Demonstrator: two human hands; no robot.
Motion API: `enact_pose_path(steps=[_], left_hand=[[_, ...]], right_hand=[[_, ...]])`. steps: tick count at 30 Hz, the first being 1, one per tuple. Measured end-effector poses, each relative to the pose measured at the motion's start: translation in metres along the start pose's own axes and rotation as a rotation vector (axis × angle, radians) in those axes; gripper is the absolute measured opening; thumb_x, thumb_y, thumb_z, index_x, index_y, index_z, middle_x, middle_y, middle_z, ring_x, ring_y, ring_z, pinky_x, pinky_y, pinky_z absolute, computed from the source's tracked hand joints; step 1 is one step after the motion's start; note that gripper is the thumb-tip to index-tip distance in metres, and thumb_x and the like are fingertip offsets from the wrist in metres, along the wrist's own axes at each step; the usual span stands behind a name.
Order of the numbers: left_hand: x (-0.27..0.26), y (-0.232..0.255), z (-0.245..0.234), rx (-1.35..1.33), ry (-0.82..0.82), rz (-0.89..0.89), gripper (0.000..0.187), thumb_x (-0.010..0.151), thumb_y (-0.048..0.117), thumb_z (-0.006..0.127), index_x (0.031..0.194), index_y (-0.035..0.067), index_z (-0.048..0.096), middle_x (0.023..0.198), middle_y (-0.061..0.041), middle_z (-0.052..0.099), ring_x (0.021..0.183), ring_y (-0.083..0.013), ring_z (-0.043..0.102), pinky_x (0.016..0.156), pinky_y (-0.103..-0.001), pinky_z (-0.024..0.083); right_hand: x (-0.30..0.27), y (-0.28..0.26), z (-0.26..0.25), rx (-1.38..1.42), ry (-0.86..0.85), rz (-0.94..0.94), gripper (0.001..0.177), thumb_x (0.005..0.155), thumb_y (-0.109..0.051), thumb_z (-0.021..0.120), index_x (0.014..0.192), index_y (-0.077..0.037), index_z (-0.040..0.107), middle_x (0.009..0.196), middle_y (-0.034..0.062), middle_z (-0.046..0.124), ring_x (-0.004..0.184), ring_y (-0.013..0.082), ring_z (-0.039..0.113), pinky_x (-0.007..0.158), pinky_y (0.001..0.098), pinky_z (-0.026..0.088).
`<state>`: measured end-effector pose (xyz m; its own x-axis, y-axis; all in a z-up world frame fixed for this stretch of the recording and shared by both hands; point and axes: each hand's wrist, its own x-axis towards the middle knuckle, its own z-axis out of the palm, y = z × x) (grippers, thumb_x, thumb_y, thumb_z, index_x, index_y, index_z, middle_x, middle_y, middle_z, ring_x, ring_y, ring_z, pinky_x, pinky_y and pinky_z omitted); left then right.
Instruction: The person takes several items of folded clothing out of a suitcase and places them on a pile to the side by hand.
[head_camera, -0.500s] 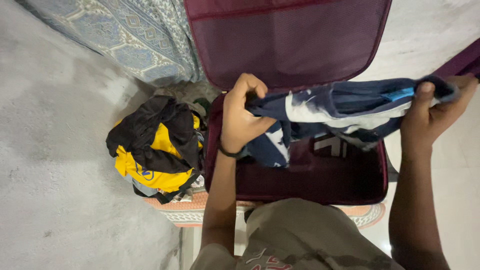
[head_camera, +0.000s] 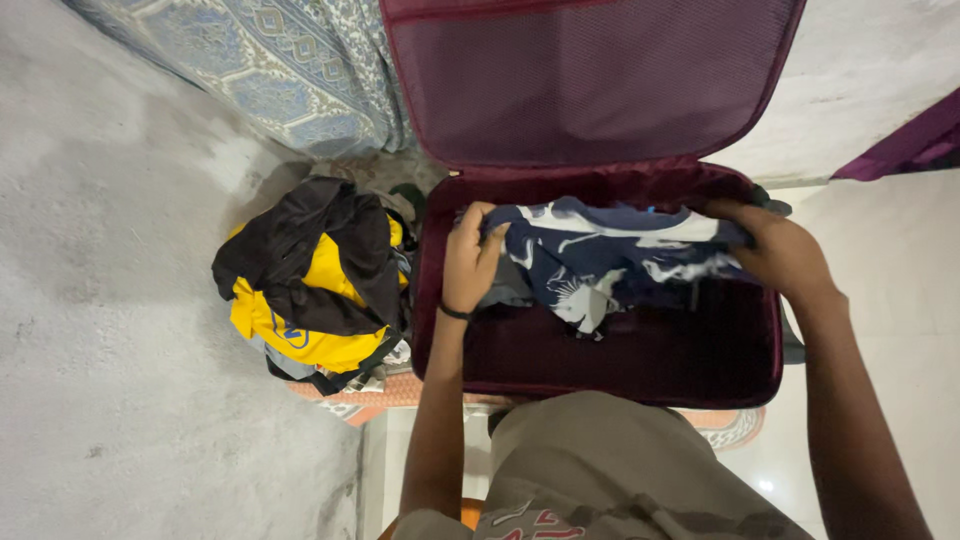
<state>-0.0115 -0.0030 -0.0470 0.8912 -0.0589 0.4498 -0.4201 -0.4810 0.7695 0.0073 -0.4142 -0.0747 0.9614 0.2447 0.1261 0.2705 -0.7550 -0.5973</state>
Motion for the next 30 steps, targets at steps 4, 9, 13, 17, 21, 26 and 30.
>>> enact_pose_path(steps=[4, 9, 13, 17, 21, 26, 30], left_hand=[[-0.023, -0.037, 0.030, -0.365, 0.076, -0.169, 0.032, 0.106, 0.031, 0.064, 0.122, 0.002, 0.064, 0.105, -0.003, 0.067, 0.096, -0.0145, 0.060, 0.087, -0.028, 0.050], [-0.044, -0.058, 0.042, -0.529, -0.159, -0.261, 0.071, 0.086, 0.039, 0.084, 0.138, 0.002, 0.053, 0.117, -0.006, 0.063, 0.108, -0.0212, 0.058, 0.095, -0.036, 0.048], [-0.060, -0.057, 0.049, -0.007, -0.275, -0.039, 0.088, 0.069, 0.034, 0.091, 0.140, 0.000, 0.050, 0.129, -0.023, 0.063, 0.119, -0.0382, 0.061, 0.095, -0.043, 0.051], [-0.079, -0.074, 0.070, 0.139, -0.179, -0.146, 0.057, 0.081, 0.020, 0.082, 0.133, 0.007, 0.062, 0.127, -0.020, 0.071, 0.119, -0.0378, 0.068, 0.098, -0.042, 0.055], [-0.084, -0.108, 0.084, 0.038, 0.023, -0.096, 0.046, 0.085, 0.007, 0.072, 0.130, 0.003, 0.062, 0.127, -0.021, 0.071, 0.119, -0.0348, 0.069, 0.101, -0.038, 0.055], [-0.067, -0.111, 0.083, -0.554, 0.052, -0.305, 0.057, 0.093, 0.003, 0.062, 0.148, -0.003, 0.048, 0.134, -0.016, 0.064, 0.121, -0.0227, 0.062, 0.104, -0.033, 0.050], [-0.045, -0.063, 0.064, -0.785, -0.182, -0.387, 0.059, 0.095, 0.004, 0.069, 0.150, -0.007, 0.050, 0.136, -0.016, 0.062, 0.120, -0.0208, 0.062, 0.104, -0.034, 0.052]], right_hand=[[-0.005, 0.047, 0.039, 0.626, 0.190, 0.110, 0.045, 0.095, 0.000, 0.048, 0.138, 0.001, 0.062, 0.126, 0.0118, 0.067, 0.114, 0.0233, 0.063, 0.100, 0.0367, 0.049], [-0.002, 0.012, 0.032, 1.050, 0.078, 0.193, 0.032, 0.100, 0.005, 0.040, 0.123, 0.010, 0.061, 0.107, 0.0131, 0.067, 0.098, 0.0210, 0.063, 0.087, 0.0340, 0.051], [0.008, -0.036, 0.004, 1.337, 0.008, 0.345, 0.043, 0.097, 0.002, 0.044, 0.138, 0.004, 0.058, 0.122, 0.0117, 0.066, 0.103, 0.0188, 0.066, 0.089, 0.0303, 0.054], [-0.004, -0.064, -0.018, 1.615, -0.122, 0.194, 0.054, 0.094, 0.001, 0.050, 0.147, 0.006, 0.054, 0.129, 0.0160, 0.066, 0.112, 0.0237, 0.068, 0.094, 0.0352, 0.056], [-0.017, -0.067, -0.023, 1.522, -0.115, 0.084, 0.067, 0.090, 0.005, 0.055, 0.157, 0.003, 0.048, 0.133, 0.0166, 0.065, 0.119, 0.0266, 0.065, 0.095, 0.0402, 0.054], [-0.024, -0.083, -0.039, 1.297, 0.052, -0.198, 0.070, 0.095, 0.003, 0.063, 0.158, 0.002, 0.033, 0.140, 0.0179, 0.056, 0.131, 0.0257, 0.061, 0.110, 0.0397, 0.053], [-0.012, -0.109, -0.051, 0.984, 0.237, -0.374, 0.095, 0.080, -0.001, 0.076, 0.156, -0.007, 0.019, 0.144, 0.0125, 0.048, 0.137, 0.0234, 0.055, 0.115, 0.0373, 0.051]])
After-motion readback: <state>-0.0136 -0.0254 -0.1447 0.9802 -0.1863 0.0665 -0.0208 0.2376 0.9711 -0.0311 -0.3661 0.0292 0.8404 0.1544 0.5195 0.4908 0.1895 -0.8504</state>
